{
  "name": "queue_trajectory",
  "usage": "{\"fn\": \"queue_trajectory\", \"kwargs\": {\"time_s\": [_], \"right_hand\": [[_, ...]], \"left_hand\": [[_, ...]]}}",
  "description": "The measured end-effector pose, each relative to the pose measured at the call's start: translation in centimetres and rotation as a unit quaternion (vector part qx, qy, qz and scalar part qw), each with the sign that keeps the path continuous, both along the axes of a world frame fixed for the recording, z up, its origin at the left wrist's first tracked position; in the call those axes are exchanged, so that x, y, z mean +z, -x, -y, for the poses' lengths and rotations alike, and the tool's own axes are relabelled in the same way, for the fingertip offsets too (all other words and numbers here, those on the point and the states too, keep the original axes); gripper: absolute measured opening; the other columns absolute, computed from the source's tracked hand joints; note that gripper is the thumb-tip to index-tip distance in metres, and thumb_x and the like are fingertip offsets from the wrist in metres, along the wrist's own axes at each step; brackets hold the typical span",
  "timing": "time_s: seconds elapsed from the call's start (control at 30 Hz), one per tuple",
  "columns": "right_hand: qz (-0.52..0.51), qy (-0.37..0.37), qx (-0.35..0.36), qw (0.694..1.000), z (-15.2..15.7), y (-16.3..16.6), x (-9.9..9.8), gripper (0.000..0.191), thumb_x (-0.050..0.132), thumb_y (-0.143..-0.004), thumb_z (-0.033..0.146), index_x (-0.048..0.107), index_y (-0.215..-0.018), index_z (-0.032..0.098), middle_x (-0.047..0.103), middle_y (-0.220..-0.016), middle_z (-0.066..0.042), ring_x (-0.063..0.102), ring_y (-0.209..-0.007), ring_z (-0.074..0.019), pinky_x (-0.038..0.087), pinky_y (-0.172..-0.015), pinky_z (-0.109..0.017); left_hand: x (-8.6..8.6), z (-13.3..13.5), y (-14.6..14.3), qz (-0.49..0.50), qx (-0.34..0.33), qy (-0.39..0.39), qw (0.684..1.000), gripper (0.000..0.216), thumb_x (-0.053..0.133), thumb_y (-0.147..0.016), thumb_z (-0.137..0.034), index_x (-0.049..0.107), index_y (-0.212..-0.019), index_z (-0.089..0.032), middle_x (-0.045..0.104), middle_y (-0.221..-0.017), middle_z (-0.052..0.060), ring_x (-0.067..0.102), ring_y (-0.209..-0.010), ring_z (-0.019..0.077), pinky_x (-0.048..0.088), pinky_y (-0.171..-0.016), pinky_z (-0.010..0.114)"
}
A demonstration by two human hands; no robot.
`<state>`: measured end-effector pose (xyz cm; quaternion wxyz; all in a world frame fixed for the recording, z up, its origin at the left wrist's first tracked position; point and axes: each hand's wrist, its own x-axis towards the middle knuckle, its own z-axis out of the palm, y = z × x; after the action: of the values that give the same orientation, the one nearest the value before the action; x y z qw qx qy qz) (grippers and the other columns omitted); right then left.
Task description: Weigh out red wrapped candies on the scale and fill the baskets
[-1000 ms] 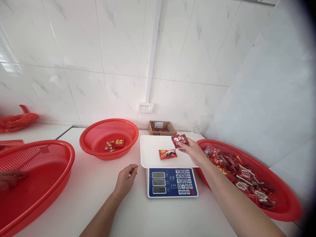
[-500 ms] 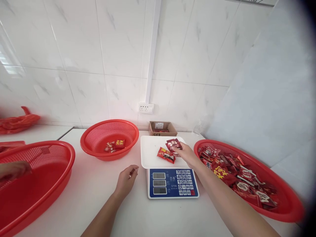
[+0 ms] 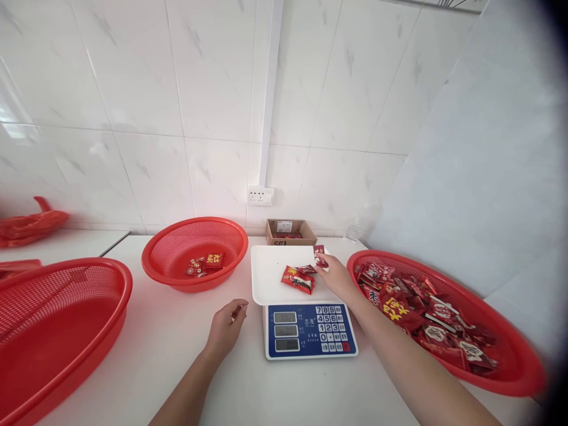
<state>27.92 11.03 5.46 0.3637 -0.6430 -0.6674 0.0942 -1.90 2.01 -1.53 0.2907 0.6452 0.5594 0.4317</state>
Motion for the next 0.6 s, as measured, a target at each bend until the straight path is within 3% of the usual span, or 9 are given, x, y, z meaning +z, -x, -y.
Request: {"fn": "queue_trajectory", "kwargs": {"time_s": [0.13,0.3,0.4,0.5,0.6], "right_hand": [[-0.018,-0.067,0.02,0.997,0.5,0.3,0.5,0.033,0.047,-0.08,0.024,0.059,-0.11,0.021,0.06,-0.115,-0.007,0.056,-0.103,-0.0193,0.042,-0.093,-0.038],[-0.089,0.028,0.118,0.989,0.9,1.9,1.0,0.03,0.047,-0.082,0.027,0.061,-0.108,0.023,0.065,-0.108,-0.004,0.06,-0.096,-0.0173,0.046,-0.088,-0.034],[-0.019,0.03,0.169,0.985,0.9,2.8,0.5,0.031,0.047,-0.082,0.023,0.062,-0.109,0.022,0.064,-0.11,-0.005,0.058,-0.1,-0.0185,0.044,-0.09,-0.035],[0.061,-0.021,0.15,0.987,0.9,2.9,0.1,0.03,0.046,-0.083,0.022,0.065,-0.106,0.02,0.064,-0.111,-0.006,0.053,-0.109,-0.0208,0.038,-0.097,-0.038],[0.069,-0.047,0.119,0.989,1.4,1.8,0.5,0.031,0.044,-0.085,0.025,0.065,-0.107,0.018,0.063,-0.113,-0.008,0.052,-0.11,-0.0211,0.037,-0.099,-0.038]], "left_hand": [[0.1,0.0,0.0,-0.011,0.0,0.002,1.0,0.027,0.041,-0.084,-0.04,0.059,-0.091,-0.022,0.066,-0.076,0.001,0.064,-0.072,0.0167,0.049,-0.069,0.029],[0.2,0.1,0.0,-0.011,-0.003,0.004,1.0,0.027,0.041,-0.083,-0.04,0.059,-0.091,-0.022,0.066,-0.074,0.0,0.064,-0.072,0.0172,0.049,-0.068,0.029],[0.1,0.0,0.1,-0.013,0.0,-0.007,1.0,0.027,0.042,-0.083,-0.04,0.06,-0.091,-0.022,0.067,-0.073,0.0,0.064,-0.071,0.0167,0.05,-0.067,0.028],[0.0,-0.1,0.1,-0.021,0.007,-0.009,1.0,0.027,0.042,-0.083,-0.04,0.061,-0.091,-0.022,0.067,-0.074,0.0,0.064,-0.07,0.0164,0.05,-0.067,0.027],[0.1,0.0,0.2,-0.024,0.007,-0.008,1.0,0.028,0.041,-0.083,-0.04,0.06,-0.091,-0.022,0.067,-0.076,0.001,0.064,-0.071,0.0164,0.05,-0.067,0.027]]}}
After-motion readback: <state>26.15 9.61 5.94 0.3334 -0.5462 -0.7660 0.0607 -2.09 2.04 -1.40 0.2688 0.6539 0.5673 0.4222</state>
